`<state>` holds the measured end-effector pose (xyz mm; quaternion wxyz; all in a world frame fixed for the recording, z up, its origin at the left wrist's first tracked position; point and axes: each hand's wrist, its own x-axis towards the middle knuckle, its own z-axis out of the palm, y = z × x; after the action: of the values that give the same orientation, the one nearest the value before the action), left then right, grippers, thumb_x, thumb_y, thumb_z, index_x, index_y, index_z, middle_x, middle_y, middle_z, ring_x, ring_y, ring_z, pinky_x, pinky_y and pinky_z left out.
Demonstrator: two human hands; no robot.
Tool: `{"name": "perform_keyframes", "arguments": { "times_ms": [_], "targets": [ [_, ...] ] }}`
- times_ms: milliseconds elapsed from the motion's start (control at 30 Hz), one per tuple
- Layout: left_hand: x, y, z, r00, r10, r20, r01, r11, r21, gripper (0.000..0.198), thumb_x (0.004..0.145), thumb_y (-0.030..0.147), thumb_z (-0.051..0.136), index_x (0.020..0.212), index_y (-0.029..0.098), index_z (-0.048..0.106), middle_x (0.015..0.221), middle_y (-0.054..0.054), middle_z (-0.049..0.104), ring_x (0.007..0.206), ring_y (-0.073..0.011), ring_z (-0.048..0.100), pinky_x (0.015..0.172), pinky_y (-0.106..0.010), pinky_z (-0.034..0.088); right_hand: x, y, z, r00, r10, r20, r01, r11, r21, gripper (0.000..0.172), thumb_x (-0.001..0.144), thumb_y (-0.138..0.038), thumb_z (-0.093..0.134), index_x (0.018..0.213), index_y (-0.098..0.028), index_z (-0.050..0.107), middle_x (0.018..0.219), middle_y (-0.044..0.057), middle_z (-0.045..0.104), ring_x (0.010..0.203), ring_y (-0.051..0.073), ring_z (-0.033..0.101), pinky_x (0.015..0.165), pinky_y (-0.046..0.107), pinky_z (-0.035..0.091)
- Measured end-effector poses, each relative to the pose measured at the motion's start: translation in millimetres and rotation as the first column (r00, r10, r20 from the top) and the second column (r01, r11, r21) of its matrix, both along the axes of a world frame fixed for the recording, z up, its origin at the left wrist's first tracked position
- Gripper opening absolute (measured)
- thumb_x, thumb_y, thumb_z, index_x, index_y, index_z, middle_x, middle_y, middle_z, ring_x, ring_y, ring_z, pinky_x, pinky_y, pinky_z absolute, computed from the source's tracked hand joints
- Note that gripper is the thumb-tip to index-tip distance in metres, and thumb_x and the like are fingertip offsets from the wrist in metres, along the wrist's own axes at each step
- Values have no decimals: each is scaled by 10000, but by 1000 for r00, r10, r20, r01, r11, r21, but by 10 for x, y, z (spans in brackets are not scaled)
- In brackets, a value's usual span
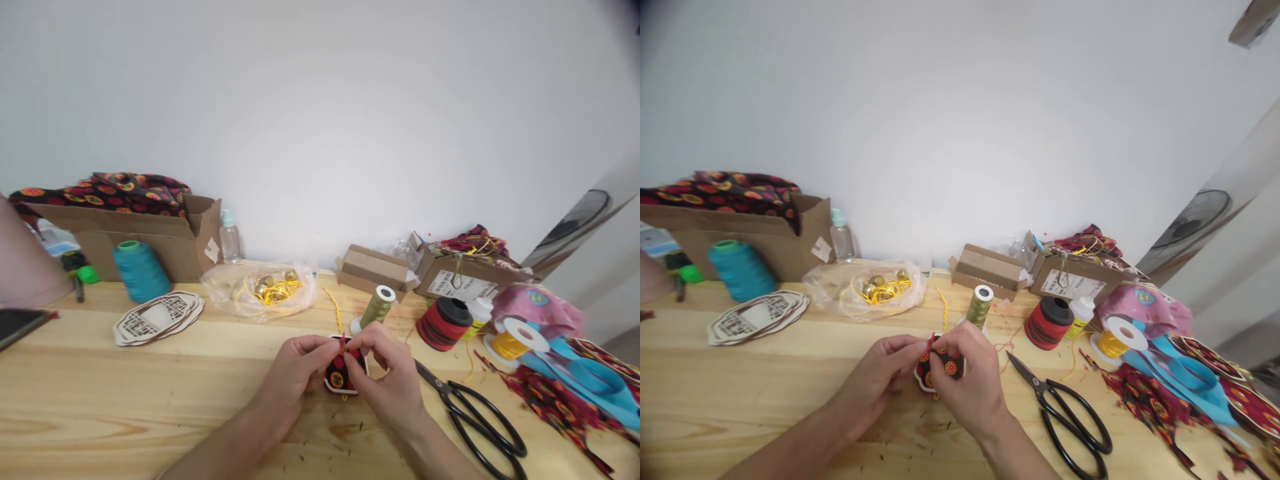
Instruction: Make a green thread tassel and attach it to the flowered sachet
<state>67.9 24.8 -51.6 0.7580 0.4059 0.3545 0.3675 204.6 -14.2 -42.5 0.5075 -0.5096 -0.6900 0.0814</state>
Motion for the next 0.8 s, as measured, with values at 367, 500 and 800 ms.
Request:
{"name": "perform_keyframes", "arguments": {
  "times_ms": [367, 500, 800],
  "targets": [
    [22, -25, 48, 1000, 21, -18, -20, 999, 49, 174, 604, 307, 694, 607, 133, 681, 392, 67, 448, 360, -15, 259, 374, -153, 213, -17, -26, 42, 1000, 18, 13, -17, 998, -53, 51, 672, -149, 553, 670, -183, 591, 588, -11, 474, 555, 126, 463, 518, 242, 362],
    [24, -20, 31, 994, 61, -94, -42, 980, 196, 141, 642, 277, 664, 642, 141, 702, 528, 10, 614, 448, -56, 434, 467, -170, 354, 2, -2, 3, 999, -9, -53, -1, 983, -182, 89, 692, -173, 533, 618, -171, 583, 572, -23, 428, 518, 106, 425, 478, 220, 330],
    [7, -21, 10, 978, 111, -177, -47, 942, 333, 159, 655, 276, 641, 705, 147, 720, 628, -26, 678, 593, -142, 557, 579, -231, 434, 6, 52, -23, 972, 8, -235, -78, 955, -286, 116, 670, -181, 541, 562, -162, 579, 540, -25, 425, 511, 105, 409, 470, 220, 323]
  ]
}}
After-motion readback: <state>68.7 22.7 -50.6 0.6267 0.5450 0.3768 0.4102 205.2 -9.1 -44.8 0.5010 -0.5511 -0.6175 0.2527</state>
